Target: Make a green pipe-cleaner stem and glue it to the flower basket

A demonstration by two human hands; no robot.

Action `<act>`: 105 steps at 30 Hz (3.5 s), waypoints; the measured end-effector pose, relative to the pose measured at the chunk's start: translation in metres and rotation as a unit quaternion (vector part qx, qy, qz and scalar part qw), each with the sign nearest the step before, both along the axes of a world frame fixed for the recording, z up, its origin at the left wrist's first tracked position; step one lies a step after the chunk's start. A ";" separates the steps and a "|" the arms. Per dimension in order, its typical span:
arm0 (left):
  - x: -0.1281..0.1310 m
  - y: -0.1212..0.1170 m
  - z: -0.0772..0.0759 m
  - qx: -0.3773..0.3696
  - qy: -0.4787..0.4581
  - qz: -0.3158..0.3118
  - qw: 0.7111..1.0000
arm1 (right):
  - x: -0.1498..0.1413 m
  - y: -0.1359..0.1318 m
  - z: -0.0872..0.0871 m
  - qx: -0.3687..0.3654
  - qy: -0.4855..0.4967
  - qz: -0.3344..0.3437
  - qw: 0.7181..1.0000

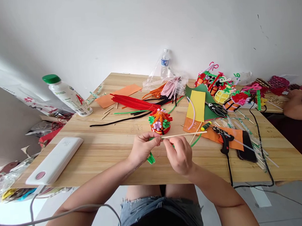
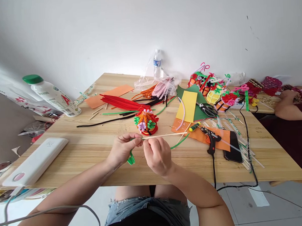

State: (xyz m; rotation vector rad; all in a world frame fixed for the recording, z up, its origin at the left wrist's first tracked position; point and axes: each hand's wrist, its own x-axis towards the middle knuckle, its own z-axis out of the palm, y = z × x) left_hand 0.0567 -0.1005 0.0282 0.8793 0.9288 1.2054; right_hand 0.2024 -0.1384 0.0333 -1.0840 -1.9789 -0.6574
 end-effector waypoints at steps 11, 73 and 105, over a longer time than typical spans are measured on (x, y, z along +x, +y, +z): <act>-0.003 0.002 0.002 0.094 0.173 -0.024 0.980 | 0.016 0.010 0.012 -0.152 0.058 0.161 0.973; -0.009 0.004 -0.001 0.046 0.146 -0.211 0.966 | 0.038 0.022 0.014 -0.589 0.287 0.181 0.734; -0.014 0.023 0.004 -0.224 -0.145 -0.291 0.919 | 0.039 0.028 0.010 -0.239 0.140 0.269 0.923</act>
